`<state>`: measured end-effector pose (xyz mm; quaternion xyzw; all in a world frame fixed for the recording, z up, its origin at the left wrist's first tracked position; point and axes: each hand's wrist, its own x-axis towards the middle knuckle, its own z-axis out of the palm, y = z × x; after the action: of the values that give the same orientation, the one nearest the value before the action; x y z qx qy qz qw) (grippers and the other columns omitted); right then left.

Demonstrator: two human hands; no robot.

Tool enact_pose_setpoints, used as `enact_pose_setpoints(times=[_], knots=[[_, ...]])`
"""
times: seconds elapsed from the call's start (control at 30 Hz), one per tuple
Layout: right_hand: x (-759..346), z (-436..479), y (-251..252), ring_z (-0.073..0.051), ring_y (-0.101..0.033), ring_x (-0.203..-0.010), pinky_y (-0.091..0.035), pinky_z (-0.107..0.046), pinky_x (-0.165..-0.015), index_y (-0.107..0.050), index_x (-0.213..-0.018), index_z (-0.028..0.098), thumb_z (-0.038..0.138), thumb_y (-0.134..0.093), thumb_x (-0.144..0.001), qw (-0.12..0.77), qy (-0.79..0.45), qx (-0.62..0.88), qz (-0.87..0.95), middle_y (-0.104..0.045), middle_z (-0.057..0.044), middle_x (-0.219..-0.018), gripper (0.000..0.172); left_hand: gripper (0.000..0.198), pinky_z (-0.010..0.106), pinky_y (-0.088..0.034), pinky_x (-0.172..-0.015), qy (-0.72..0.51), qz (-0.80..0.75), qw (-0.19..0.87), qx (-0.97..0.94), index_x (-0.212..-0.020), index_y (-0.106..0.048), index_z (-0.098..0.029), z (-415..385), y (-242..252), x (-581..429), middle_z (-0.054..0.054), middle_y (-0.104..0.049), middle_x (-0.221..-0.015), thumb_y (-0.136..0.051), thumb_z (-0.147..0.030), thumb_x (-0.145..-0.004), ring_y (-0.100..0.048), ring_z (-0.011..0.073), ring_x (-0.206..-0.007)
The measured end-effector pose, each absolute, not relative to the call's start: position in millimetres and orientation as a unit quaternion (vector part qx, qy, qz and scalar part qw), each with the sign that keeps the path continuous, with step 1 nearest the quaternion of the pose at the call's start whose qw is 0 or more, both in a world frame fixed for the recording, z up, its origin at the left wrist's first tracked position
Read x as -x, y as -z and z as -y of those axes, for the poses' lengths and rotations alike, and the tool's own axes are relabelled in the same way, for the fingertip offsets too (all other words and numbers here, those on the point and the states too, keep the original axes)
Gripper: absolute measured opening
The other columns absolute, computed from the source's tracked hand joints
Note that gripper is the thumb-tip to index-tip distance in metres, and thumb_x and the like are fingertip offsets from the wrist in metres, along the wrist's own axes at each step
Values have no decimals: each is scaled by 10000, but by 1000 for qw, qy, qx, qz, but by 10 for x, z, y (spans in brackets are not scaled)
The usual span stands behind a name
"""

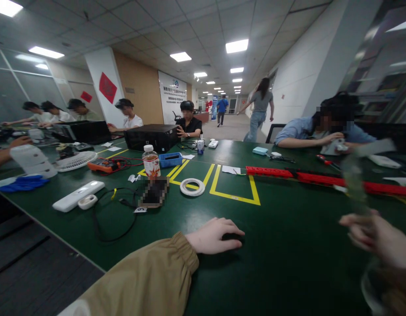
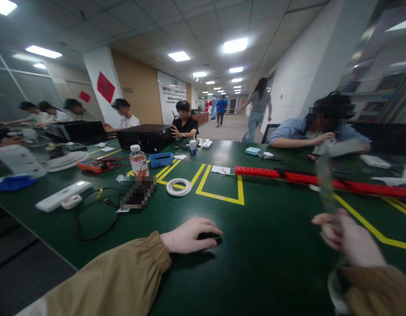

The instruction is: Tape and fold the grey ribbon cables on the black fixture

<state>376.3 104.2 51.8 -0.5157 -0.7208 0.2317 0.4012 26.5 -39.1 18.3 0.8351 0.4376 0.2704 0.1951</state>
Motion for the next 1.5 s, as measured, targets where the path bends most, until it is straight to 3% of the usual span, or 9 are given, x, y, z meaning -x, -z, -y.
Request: enact_pose_setpoints(times=[0.1, 0.3, 0.63, 0.87, 1.07, 1.27, 1.33, 1.4, 1.5], knots=[[-3323, -738, -337, -160, -464, -465, -372, -309, -451, -553, -711, 189, 767, -259, -792, 294, -255, 497, 775, -476, -39, -527, 653, 407, 273, -431, -858, -333, -462, 284, -772, -1163, -588, -156, 348, -181, -260, 80, -631, -1087, -583, -395, -834, -587, 180, -972], [-2807, -270, -83, -142, -499, -529, -390, -285, -530, -571, -740, 216, 547, -208, -929, 171, -144, 330, 917, -580, -20, -646, 527, 349, 253, -437, -803, -368, -454, 387, -713, -930, -668, -117, 357, -192, -239, 51, -671, -916, -502, -417, -871, -599, 171, -869], [-2914, -417, -123, -192, -576, -808, -450, -352, -687, -617, -1034, 181, 378, -392, -916, 314, 36, 268, 910, -632, -84, -916, 322, 601, 294, -457, -771, -479, -497, 397, -605, -667, -641, -154, 401, -245, -298, 49, -633, -682, -289, -584, -894, -594, 178, -711], [-2873, -269, -140, -167, -581, -727, -466, -339, -678, -637, -885, 193, 251, -450, -892, 303, 15, 158, 940, -647, -55, -808, 196, 632, 319, -452, -750, -517, -492, 403, -573, -660, -658, -148, 394, -210, -273, 75, -636, -673, -279, -597, -890, -586, 198, -687], [-2865, -357, -5, -233, -551, -1078, -482, -413, -900, -578, -1152, 225, 387, -401, -924, 280, -90, 256, 921, -555, -95, -1211, 332, 599, 303, -467, -655, -600, -430, 463, -490, -684, -633, -115, 297, -132, -249, 83, -622, -653, -370, -628, -846, -570, 176, -608], [-2925, -520, 40, -230, -640, -903, -573, -342, -719, -100, -1462, 212, 522, -455, -865, 406, -322, 374, 769, -290, -182, -1436, 761, 583, 273, -451, -609, -618, -423, 473, -464, -714, -643, -94, 266, -158, -253, 78, -610, -618, -438, -632, -804, -551, 154, -574], [-2934, -505, -39, -227, -656, -823, -577, -348, -678, -73, -1462, 189, 558, -489, -832, 434, -377, 390, 720, -378, -196, -1379, 840, 561, 277, -454, -621, -611, -432, 469, -469, -675, -637, -96, 268, -154, -253, 79, -609, -610, -446, -606, -809, -555, 156, -575], [-2943, -477, -119, -217, -655, -695, -572, -350, -626, -337, -1366, 144, 601, -523, -793, 437, -396, 394, 705, -602, -165, -1121, 757, 540, 283, -458, -624, -602, -444, 467, -471, -653, -624, -104, 269, -140, -248, 78, -610, -612, -455, -593, -806, -558, 160, -576], [-2956, -440, -183, -199, -615, -549, -546, -330, -552, -630, -844, 147, 658, -530, -756, 411, -381, 400, 725, -650, -86, -669, 528, 510, 290, -463, -648, -591, -473, 443, -480, -675, -626, -118, 263, -108, -229, 71, -622, -649, -451, -576, -816, -559, 162, -593]])
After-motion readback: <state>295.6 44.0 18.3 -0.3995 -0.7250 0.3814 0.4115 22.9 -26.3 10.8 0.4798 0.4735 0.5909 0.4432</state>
